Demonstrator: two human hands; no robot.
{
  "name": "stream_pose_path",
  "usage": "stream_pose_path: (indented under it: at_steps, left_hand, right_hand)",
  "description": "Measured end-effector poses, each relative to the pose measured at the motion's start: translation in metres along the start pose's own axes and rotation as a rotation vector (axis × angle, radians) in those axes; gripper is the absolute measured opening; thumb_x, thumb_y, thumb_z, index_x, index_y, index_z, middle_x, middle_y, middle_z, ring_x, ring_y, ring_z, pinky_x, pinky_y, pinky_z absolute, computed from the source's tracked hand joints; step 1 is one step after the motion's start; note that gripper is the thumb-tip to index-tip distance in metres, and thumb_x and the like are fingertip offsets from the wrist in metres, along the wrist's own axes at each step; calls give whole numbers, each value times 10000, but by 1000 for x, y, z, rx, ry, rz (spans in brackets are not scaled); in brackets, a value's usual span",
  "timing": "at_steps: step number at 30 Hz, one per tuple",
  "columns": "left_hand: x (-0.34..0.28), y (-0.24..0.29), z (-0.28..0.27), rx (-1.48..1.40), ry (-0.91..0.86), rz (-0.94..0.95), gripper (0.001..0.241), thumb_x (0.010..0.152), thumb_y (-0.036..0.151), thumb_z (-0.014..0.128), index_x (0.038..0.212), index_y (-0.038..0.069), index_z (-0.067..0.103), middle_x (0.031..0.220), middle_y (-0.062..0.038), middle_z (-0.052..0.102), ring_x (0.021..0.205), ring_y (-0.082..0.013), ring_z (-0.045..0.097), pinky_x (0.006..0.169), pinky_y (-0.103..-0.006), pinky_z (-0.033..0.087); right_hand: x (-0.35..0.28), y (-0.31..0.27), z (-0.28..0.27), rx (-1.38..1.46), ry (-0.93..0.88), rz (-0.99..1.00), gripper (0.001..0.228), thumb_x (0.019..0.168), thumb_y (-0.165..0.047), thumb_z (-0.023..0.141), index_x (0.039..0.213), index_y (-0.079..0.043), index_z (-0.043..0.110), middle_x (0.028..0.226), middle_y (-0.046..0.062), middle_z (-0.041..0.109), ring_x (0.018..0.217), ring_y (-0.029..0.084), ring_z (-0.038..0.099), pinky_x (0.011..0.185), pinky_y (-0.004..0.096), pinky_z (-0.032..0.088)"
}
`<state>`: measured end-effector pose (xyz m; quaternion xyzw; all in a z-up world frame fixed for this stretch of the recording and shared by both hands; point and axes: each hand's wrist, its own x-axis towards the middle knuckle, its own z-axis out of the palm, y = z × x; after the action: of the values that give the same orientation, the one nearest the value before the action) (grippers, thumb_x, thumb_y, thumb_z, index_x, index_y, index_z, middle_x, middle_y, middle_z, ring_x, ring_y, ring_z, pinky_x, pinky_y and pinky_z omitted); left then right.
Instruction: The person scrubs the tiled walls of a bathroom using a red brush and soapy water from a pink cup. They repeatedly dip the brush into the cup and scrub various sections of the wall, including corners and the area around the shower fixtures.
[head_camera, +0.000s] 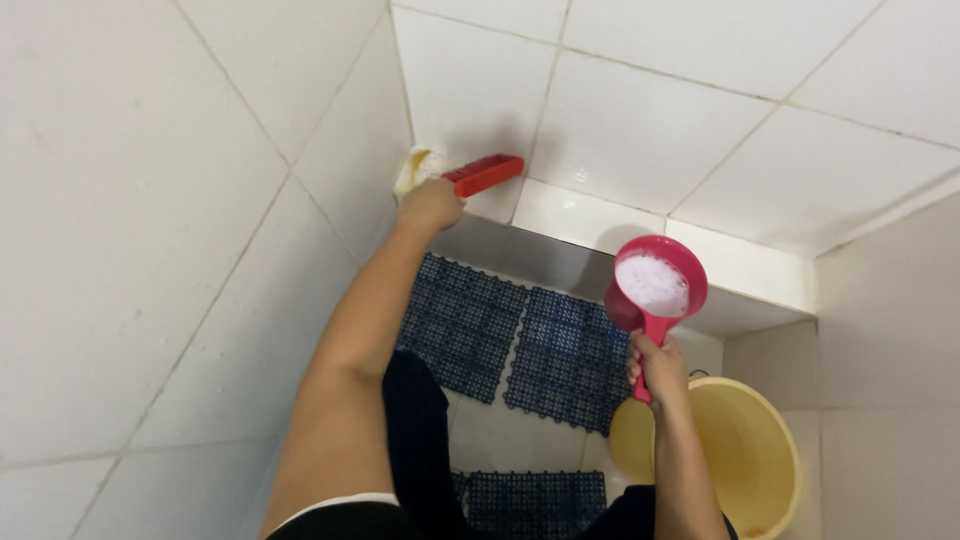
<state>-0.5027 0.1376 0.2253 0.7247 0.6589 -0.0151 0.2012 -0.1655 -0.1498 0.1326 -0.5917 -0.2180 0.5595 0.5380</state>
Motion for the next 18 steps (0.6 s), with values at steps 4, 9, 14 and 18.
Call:
stream_pose_path:
  at_steps: [4, 9, 14, 18]
  left_hand:
    - [-51, 47, -99, -135, 110, 110, 451, 944, 453, 608, 1283, 166, 684, 1132, -180, 724, 1070, -362, 685, 925, -494, 528]
    - [9, 63, -102, -12, 366, 346, 516, 1033, 589, 548, 993, 127, 773, 929, -145, 765, 904, -347, 728, 829, -486, 567]
    - [109, -7, 22, 66, 262, 342, 509, 978, 598, 533, 982, 150, 775, 896, -165, 747, 834, -363, 716, 712, -524, 552]
    - [123, -46, 69, 214, 102, 326, 483, 925, 582, 562, 985, 154, 777, 943, -109, 772, 907, -302, 735, 751, -518, 566]
  right_hand:
    - [0, 4, 4, -37, 68, 73, 185, 972, -185, 591, 845, -88, 498, 629, 8, 477, 416, 110, 439, 346, 284, 365]
    - [-4, -17, 17, -87, 32, 82, 59, 915, -139, 587, 931, -97, 549, 627, -4, 482, 408, 111, 438, 348, 284, 368]
    - [6, -59, 20, -241, -8, 141, 124, 939, -178, 620, 920, -79, 547, 606, 5, 480, 398, 116, 430, 358, 284, 355]
    - [22, -121, 41, -516, -41, 237, 216, 971, -211, 638, 860, -34, 583, 582, 59, 500, 403, 138, 444, 375, 290, 369]
